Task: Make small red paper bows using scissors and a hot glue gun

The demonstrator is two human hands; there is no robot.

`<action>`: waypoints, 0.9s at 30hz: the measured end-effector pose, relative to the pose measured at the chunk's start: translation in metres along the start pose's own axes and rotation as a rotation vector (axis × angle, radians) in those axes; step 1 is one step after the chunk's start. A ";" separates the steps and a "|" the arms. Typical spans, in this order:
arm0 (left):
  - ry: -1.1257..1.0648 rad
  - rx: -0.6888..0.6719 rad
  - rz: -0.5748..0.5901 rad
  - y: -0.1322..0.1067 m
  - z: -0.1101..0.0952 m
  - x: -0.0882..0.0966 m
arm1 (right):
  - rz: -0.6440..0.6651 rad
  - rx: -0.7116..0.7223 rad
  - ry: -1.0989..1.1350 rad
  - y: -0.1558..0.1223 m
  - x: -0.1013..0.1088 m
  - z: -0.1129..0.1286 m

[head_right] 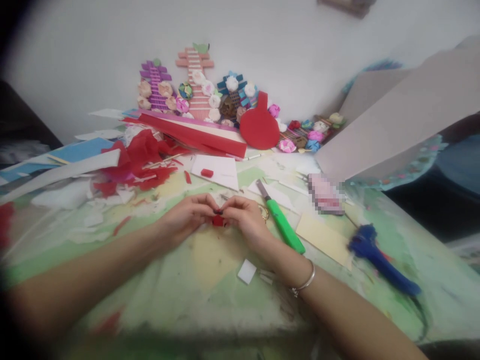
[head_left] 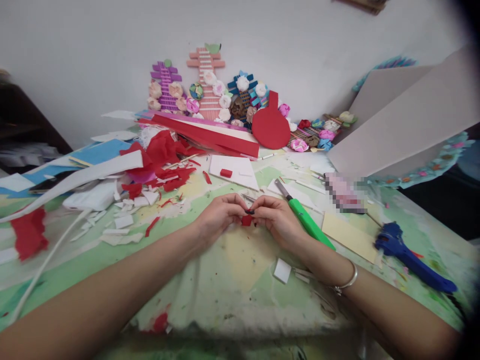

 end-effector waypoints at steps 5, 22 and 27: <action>0.071 -0.024 0.043 0.002 0.000 0.007 | 0.045 0.005 -0.034 0.005 0.007 0.002; 0.002 -0.014 -0.155 -0.004 0.004 -0.009 | -0.054 0.012 -0.093 -0.004 -0.009 0.002; -0.001 -0.100 -0.230 -0.004 0.008 -0.013 | -0.101 0.024 -0.116 -0.004 -0.009 -0.007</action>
Point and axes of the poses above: each hand's wrist, its own y-axis towards the middle knuckle, its own x-axis out of the back of the hand, z = x × y, the point moved 3 cm from there along y, towards the middle knuckle, and after that the axes turned 15 degrees about x, right-handed, at the moved point
